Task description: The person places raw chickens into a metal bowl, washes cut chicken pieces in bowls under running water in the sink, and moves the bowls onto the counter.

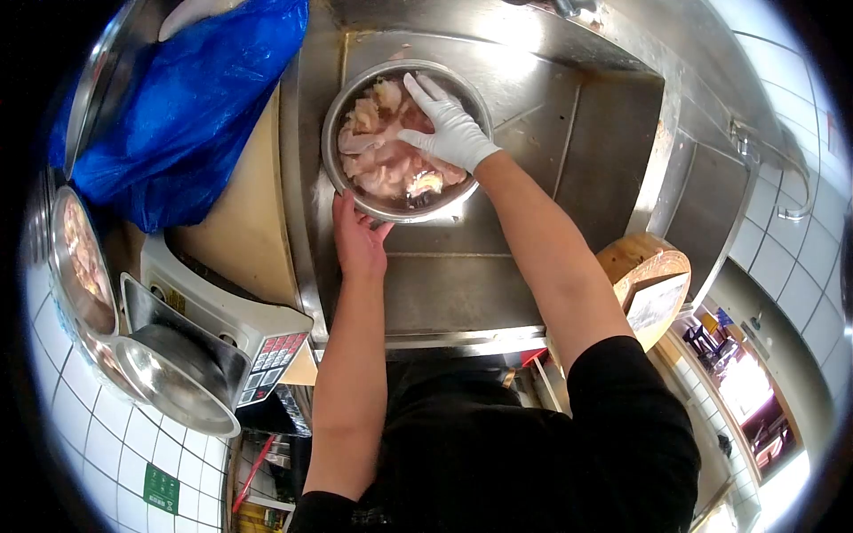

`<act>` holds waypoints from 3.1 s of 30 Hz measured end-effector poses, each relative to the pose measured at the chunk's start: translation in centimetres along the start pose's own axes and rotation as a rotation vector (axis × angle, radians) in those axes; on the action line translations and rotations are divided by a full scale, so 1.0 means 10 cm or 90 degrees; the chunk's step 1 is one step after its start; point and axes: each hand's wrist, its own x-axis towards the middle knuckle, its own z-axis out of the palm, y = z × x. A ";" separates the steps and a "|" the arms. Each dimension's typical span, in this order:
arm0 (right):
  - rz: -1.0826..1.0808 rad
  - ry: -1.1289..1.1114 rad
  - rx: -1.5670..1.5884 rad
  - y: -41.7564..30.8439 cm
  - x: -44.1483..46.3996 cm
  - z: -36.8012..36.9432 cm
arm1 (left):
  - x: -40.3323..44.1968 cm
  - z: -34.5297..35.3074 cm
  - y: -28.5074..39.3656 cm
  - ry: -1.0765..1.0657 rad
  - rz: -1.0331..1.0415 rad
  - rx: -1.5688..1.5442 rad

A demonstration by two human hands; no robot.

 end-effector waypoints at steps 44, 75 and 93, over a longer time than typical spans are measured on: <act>-0.113 -0.024 -0.063 0.12 0.07 -0.06 | -0.13 0.33 0.22 0.036 0.011 0.116; -0.127 0.021 -0.095 0.18 0.10 -0.02 | -0.24 0.55 0.37 0.041 0.018 0.177; -0.110 0.016 -0.099 0.17 0.11 -0.04 | -0.33 0.71 0.42 0.045 0.040 0.201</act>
